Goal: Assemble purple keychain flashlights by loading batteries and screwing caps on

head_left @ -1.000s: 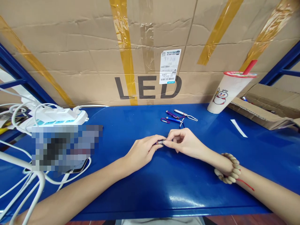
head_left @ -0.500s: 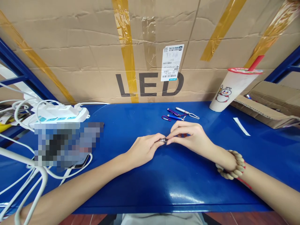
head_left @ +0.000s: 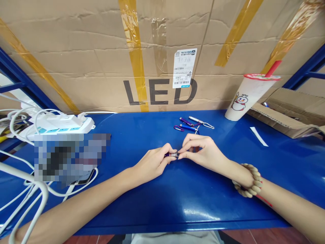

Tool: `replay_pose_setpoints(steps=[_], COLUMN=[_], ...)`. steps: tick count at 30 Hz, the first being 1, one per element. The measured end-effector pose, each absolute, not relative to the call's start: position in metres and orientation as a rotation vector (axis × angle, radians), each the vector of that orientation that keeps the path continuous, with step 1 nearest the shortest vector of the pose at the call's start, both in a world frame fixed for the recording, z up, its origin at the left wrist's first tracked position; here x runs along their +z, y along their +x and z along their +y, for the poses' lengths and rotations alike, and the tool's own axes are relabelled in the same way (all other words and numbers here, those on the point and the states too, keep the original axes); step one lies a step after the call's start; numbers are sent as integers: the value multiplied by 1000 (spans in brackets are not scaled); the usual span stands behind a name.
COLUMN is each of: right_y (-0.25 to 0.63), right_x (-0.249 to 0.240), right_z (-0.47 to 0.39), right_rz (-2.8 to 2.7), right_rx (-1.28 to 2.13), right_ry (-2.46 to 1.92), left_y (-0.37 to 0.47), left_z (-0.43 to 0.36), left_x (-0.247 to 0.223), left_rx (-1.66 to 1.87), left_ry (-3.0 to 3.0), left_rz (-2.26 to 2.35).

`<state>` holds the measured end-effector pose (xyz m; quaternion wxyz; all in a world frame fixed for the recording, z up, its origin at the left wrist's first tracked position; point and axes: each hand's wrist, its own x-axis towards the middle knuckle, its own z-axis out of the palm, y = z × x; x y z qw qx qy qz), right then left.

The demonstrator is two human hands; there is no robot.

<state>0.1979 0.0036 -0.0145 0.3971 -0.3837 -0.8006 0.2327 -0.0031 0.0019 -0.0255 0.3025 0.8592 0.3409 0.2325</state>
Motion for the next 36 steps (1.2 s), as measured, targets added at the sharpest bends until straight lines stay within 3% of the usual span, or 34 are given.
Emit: replay_pose_setpoints(steps=[4, 10, 14, 29, 36], right_y=[194, 190, 189, 190, 192], right_x=[-13, -13, -12, -11, -15], right_z=[1, -1, 0, 6, 5], right_rz=[-1952, -1707, -1577, -1617, -1794], right_rx=[690, 1290, 1455, 1491, 958], right_ry=[-1034, -1225, -1291, -1313, -1239], left_y=[-4, -3, -1, -1, -1], left_z=[2, 2, 1, -2, -3], left_x=[-26, -28, -30, -24, -21], left_rx=[670, 710, 759, 783, 784], left_ry=[2283, 2254, 2226, 2332, 2317], left_rz=[889, 866, 918, 916, 953])
